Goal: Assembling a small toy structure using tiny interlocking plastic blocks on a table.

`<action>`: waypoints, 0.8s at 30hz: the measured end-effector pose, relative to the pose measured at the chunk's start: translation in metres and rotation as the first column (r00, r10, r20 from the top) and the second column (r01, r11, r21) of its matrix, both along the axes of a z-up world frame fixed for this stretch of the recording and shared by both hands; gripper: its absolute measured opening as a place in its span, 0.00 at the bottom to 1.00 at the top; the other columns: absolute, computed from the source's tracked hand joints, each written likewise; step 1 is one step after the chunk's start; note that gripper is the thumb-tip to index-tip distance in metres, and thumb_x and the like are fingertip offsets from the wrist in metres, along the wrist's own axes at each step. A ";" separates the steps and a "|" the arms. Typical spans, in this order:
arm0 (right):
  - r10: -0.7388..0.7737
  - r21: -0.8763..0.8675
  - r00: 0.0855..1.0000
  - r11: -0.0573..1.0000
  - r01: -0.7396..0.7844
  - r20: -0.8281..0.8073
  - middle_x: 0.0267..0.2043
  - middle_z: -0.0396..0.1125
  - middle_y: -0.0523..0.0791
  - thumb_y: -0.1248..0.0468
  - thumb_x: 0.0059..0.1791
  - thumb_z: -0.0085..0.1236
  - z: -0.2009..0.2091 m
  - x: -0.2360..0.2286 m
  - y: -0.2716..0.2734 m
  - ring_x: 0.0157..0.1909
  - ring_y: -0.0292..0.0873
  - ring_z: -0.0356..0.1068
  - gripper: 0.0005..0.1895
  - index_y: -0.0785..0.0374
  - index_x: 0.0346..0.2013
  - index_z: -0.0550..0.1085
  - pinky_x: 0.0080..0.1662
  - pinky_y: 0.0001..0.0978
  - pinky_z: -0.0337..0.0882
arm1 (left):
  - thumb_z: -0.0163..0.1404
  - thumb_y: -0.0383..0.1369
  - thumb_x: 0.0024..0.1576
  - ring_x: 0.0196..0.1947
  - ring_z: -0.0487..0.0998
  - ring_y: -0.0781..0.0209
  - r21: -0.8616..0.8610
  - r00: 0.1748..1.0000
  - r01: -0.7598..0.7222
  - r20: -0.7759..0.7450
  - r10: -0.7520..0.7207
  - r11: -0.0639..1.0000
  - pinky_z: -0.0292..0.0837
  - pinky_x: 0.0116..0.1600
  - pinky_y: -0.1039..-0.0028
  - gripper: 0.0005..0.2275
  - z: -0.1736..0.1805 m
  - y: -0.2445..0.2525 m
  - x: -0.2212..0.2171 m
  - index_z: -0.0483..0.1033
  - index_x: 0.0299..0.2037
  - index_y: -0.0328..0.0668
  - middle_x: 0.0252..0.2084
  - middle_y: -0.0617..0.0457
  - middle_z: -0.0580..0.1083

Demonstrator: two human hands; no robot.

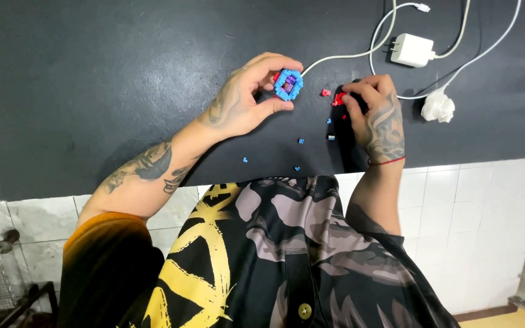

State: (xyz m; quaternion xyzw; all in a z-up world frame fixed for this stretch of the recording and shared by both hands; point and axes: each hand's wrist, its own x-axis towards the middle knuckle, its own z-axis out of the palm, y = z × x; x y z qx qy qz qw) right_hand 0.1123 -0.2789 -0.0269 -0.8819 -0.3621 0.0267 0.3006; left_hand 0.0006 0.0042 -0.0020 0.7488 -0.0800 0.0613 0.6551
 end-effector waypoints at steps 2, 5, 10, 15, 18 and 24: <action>-0.027 0.002 0.999 1.000 0.027 -0.027 0.46 0.62 0.48 0.69 0.54 0.59 -0.002 -0.001 0.000 0.46 0.47 0.68 0.05 0.64 0.44 0.79 0.49 0.39 0.70 | 0.60 0.28 0.59 0.53 0.75 0.63 0.016 1.000 0.003 0.000 -0.003 1.000 0.71 0.56 0.76 0.20 0.002 -0.001 0.000 0.70 0.60 0.49 0.59 0.54 0.71; -0.064 -0.007 0.995 0.998 0.064 -0.075 0.45 0.64 0.46 0.69 0.53 0.60 -0.003 -0.004 -0.001 0.43 0.44 0.68 0.03 0.62 0.41 0.78 0.46 0.36 0.70 | 0.60 0.28 0.59 0.53 0.74 0.62 0.033 1.000 0.004 -0.007 -0.004 0.999 0.71 0.56 0.75 0.20 0.001 -0.002 0.000 0.70 0.60 0.49 0.59 0.55 0.72; -0.077 -0.023 0.997 0.997 0.076 -0.022 0.43 0.65 0.47 0.69 0.54 0.63 -0.007 -0.004 -0.004 0.45 0.54 0.72 0.05 0.62 0.45 0.78 0.46 0.42 0.73 | 0.66 0.30 0.56 0.47 0.74 0.66 -0.046 1.000 -0.028 0.000 0.028 0.999 0.74 0.58 0.75 0.25 -0.016 -0.007 0.002 0.72 0.63 0.47 0.57 0.53 0.71; 0.008 -0.013 0.998 1.000 -0.007 0.067 0.45 0.63 0.48 0.66 0.50 0.69 0.000 -0.008 0.020 0.49 0.59 0.69 0.13 0.60 0.49 0.78 0.50 0.46 0.72 | 0.68 0.30 0.54 0.47 0.75 0.70 -0.136 1.000 -0.009 -0.023 0.006 0.991 0.73 0.59 0.77 0.25 -0.021 -0.008 0.002 0.73 0.61 0.49 0.58 0.55 0.71; 0.009 -0.002 0.998 1.000 -0.009 0.069 0.42 0.63 0.46 0.67 0.53 0.65 -0.002 -0.010 0.028 0.46 0.56 0.69 0.06 0.60 0.44 0.79 0.47 0.43 0.71 | 0.68 0.30 0.53 0.48 0.76 0.68 -0.126 1.000 -0.018 -0.019 0.016 0.992 0.72 0.59 0.77 0.25 -0.012 -0.007 -0.001 0.73 0.60 0.47 0.58 0.54 0.72; -0.026 0.017 0.999 1.000 0.026 0.046 0.42 0.67 0.47 0.69 0.50 0.66 -0.012 -0.006 0.019 0.44 0.55 0.70 0.07 0.61 0.40 0.76 0.47 0.43 0.72 | 0.69 0.30 0.53 0.49 0.77 0.67 -0.117 0.999 -0.035 0.012 0.037 0.993 0.72 0.59 0.77 0.24 -0.008 -0.008 -0.002 0.73 0.59 0.46 0.58 0.54 0.73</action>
